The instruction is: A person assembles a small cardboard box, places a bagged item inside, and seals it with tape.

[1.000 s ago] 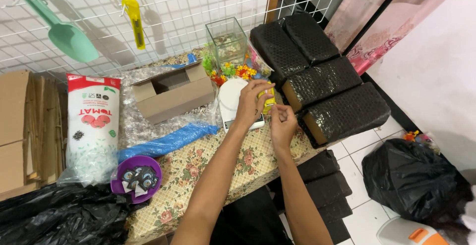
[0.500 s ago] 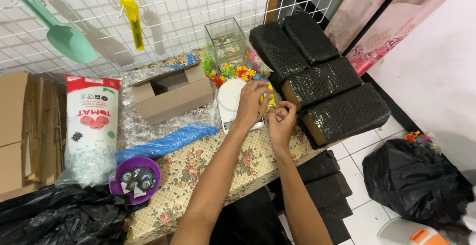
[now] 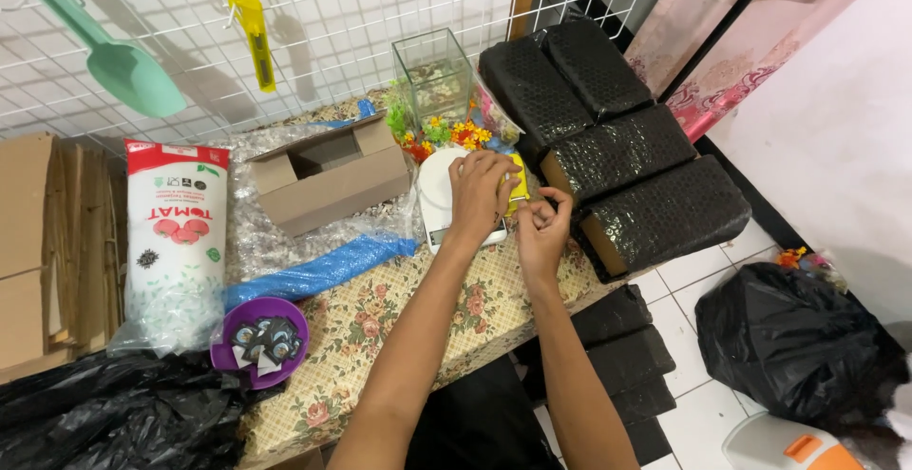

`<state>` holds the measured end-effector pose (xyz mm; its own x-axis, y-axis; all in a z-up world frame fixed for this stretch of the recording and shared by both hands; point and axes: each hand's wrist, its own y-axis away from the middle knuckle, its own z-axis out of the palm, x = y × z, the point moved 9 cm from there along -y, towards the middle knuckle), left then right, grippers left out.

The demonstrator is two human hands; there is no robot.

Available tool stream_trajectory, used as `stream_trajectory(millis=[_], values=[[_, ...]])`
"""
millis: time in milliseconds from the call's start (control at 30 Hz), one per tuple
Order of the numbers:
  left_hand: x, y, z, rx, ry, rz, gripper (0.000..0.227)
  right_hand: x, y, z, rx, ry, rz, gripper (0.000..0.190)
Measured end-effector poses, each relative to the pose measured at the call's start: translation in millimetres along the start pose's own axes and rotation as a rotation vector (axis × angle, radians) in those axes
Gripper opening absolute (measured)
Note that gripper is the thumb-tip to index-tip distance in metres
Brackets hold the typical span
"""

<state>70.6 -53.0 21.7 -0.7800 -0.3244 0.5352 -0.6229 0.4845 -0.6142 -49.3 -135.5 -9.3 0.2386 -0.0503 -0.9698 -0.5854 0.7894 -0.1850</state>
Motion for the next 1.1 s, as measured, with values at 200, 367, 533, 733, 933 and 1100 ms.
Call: stream_trajectory(millis=[200,367,533,733,933,1100], values=[[13,-1,-17,0.025,-0.011,0.002,0.01,22,-5,-5,-0.01,0.158,-0.056,0.037],[12,3,-15,0.047,-0.035,0.014,0.012,22,-8,-3,-0.001,0.331,-0.114,0.043],[38,-1,-44,-0.012,-0.022,0.0,0.02,0,3,-3,0.047,0.322,-0.118,0.046],[49,-9,-129,0.067,0.411,-0.072,0.032,-37,13,12,-0.004,0.141,-0.29,0.027],[32,11,-197,0.053,0.489,-0.194,0.036,-97,30,108,-0.362,-0.098,-0.465,0.035],[-2,24,-225,0.249,0.787,-0.32,0.044,-115,34,190,-0.582,-0.355,-0.482,0.038]])
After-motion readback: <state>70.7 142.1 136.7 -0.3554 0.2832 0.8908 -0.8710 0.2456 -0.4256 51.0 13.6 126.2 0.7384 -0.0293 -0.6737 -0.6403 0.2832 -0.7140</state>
